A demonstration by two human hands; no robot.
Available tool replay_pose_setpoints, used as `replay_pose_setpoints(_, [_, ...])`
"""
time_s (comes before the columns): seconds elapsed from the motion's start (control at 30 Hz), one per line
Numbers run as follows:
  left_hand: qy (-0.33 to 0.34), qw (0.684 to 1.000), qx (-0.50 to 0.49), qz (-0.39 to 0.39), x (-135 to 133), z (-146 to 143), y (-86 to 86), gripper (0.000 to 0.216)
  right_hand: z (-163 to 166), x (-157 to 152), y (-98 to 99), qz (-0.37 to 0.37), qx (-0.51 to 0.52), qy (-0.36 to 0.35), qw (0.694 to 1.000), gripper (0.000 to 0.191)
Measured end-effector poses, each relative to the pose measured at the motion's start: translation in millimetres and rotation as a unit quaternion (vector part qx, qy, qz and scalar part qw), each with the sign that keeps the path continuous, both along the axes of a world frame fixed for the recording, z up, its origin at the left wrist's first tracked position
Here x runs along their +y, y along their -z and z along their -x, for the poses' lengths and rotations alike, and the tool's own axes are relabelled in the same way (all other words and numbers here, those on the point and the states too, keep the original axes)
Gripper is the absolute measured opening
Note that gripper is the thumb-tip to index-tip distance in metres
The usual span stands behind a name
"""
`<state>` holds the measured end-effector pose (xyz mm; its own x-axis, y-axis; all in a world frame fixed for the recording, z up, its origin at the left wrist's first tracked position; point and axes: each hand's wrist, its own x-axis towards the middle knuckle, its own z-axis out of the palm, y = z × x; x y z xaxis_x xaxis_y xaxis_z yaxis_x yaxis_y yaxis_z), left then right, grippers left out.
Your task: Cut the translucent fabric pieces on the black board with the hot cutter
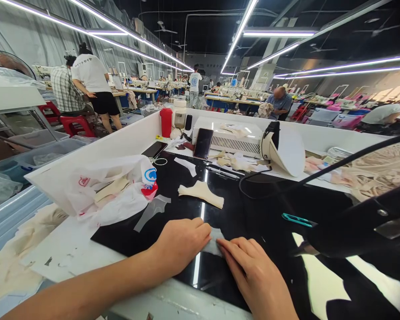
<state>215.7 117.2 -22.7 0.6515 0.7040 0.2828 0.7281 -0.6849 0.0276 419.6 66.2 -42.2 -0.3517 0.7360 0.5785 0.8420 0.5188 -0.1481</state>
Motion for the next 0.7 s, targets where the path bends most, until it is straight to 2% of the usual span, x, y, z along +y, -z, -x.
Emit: replay_pose_setpoints(0.7, [-0.01, 1.0, 0.015, 0.005, -0.5, -0.4, 0.3, 0.017, 1.0, 0.4, 5.3, 0.015, -0.008, 0.011, 1.0, 0.039])
